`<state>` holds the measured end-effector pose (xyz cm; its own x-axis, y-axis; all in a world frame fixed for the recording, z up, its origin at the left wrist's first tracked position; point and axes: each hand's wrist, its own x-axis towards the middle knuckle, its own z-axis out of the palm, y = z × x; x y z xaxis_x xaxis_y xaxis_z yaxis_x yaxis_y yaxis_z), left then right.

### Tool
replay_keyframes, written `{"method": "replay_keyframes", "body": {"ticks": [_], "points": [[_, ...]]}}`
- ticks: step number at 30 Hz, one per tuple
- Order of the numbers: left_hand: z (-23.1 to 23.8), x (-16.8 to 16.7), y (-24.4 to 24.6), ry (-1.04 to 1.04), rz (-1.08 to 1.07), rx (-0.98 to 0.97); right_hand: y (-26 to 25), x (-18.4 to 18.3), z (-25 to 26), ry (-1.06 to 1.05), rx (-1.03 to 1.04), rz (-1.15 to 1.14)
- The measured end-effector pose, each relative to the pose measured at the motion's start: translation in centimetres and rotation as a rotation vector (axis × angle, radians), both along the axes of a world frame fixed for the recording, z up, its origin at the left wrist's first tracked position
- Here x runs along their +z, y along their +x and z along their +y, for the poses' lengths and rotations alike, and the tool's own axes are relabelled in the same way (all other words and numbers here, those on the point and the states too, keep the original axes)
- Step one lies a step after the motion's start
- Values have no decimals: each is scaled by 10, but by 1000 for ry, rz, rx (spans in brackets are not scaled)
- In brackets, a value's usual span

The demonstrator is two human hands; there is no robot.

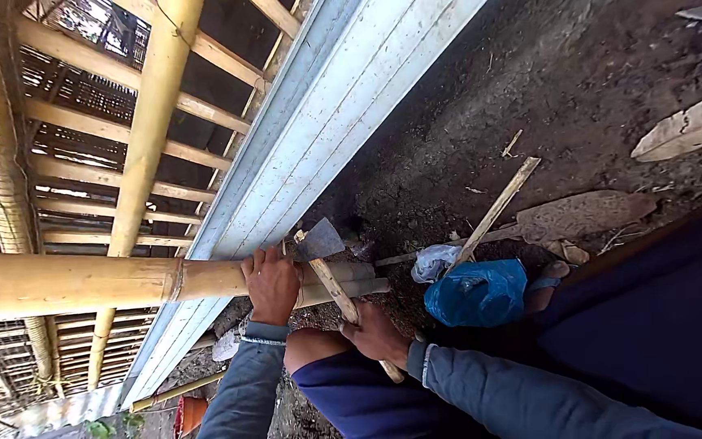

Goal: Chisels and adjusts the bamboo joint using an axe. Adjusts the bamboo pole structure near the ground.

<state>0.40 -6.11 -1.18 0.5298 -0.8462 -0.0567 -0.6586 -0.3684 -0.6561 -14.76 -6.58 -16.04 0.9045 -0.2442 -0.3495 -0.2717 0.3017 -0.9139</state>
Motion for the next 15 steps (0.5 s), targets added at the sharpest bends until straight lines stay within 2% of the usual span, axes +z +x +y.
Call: {"method": "replay_keyframes", "body": {"ticks": [5,15], "points": [[2,3,-1,-51,88,102,-3,12,4,17,25,15],[3,2,-3,-85,44,74,-5,35,18,148,2,16]]}}
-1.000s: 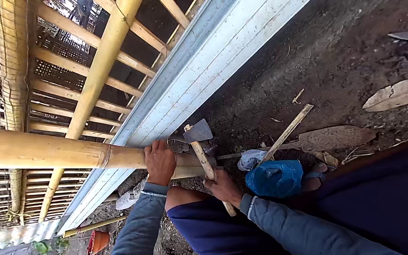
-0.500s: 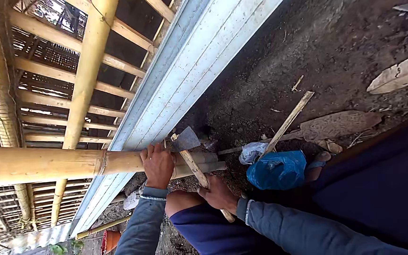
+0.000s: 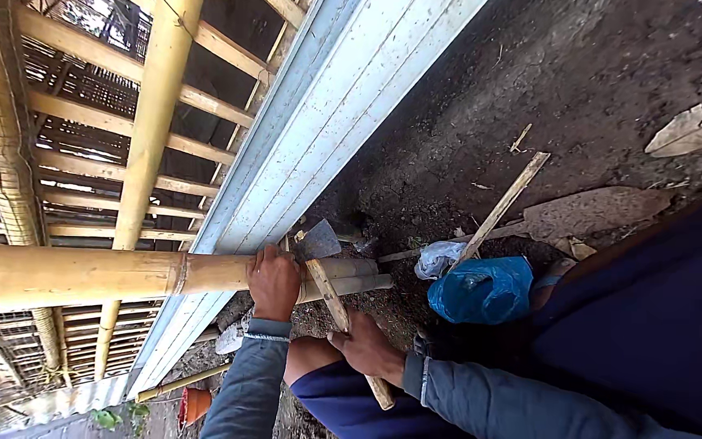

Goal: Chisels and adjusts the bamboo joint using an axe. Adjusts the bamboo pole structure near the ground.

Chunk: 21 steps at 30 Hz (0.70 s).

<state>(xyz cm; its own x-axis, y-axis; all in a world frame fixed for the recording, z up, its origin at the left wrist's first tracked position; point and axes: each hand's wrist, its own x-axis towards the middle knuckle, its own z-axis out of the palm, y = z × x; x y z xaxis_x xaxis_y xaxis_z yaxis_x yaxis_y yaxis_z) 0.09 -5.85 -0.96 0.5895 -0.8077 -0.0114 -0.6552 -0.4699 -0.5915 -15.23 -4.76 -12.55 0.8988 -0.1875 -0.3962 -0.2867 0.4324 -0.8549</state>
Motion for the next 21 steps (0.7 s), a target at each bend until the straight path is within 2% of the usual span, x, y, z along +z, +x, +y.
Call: {"method": "replay_keyframes", "body": {"ticks": [4,9,14,17,21], "points": [[-1,1,0,4,12,10,-1,10,11,107,-154,28],[0,0,0,-25,9,-13,2,8,7,60,13,12],[4,-2,3,-9,-21,-56,5,2,9,119,-103,15],[7,-3,8,15,-69,-150,7,1,2,113,-131,24],[5,-1,10,60,-64,-169,9,-4,4,132,-157,13]]}}
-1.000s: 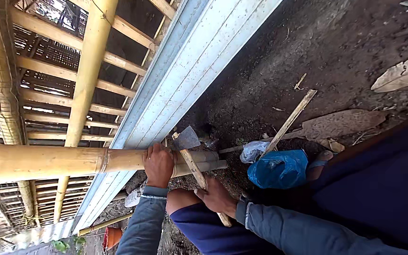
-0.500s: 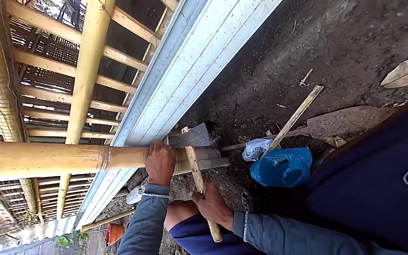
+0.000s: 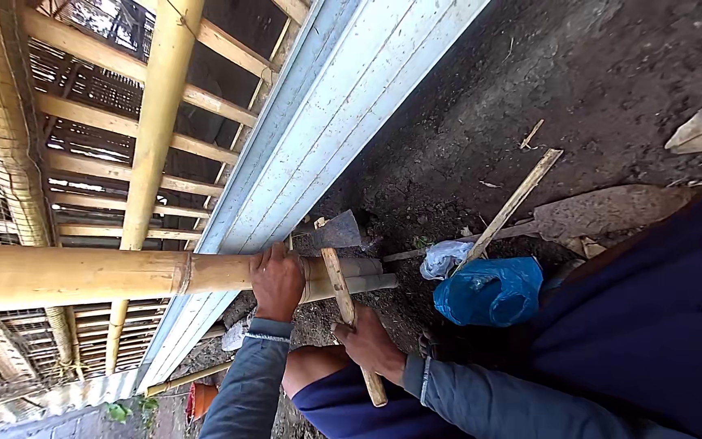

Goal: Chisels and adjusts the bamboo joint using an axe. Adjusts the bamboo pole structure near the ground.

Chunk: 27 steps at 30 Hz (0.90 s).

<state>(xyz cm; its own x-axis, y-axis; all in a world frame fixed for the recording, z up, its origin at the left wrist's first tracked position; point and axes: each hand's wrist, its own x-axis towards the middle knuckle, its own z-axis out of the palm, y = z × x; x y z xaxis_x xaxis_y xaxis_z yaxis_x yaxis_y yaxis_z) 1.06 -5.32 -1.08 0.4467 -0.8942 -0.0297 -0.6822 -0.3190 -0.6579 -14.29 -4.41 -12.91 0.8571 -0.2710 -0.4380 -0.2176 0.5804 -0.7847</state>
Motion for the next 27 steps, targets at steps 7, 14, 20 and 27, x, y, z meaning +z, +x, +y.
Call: {"method": "replay_keyframes", "body": {"ticks": [7,14,20,27], "points": [[0,-3,1,4,-6,-55,0,-2,-4,13,13,-1],[-1,-2,-1,24,-27,-83,2,-4,-5,37,17,-1],[-6,-4,-5,28,-24,-162,6,-7,-2,145,27,-25],[16,-10,-50,-239,299,-157,7,-11,-1,184,-24,-46]]}}
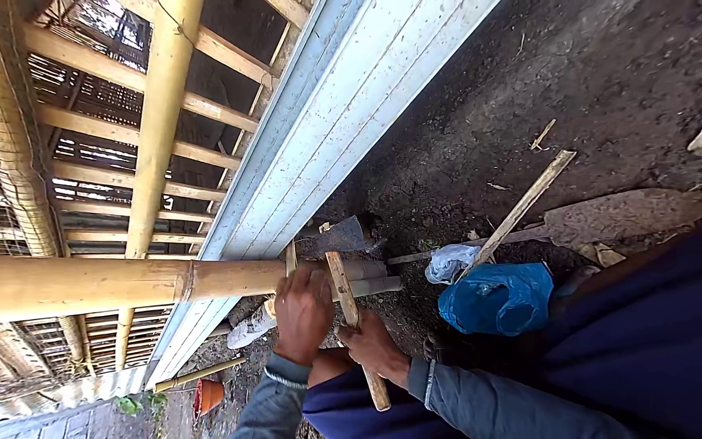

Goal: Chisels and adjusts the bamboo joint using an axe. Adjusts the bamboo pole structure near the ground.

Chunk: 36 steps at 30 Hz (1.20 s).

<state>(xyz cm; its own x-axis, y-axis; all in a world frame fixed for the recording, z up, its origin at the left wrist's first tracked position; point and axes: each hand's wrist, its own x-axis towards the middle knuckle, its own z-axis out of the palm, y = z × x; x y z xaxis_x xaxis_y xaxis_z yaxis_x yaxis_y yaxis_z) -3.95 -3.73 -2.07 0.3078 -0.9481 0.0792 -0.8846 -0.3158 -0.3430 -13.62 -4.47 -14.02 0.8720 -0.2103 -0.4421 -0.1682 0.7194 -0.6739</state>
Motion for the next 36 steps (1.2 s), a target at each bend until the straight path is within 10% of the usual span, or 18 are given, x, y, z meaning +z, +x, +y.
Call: {"method": "replay_keyframes", "body": {"ticks": [11,19,36], "points": [[28,-83,-43,-1240,1247,842,-4,-8,-10,-65,-127,14],[-11,-83,-18,-1797,1679,858,-5,-13,-29,-27,-240,26],[-10,-40,-55,-2190,1284,622,-2,-19,-33,-71,-223,57]]}}
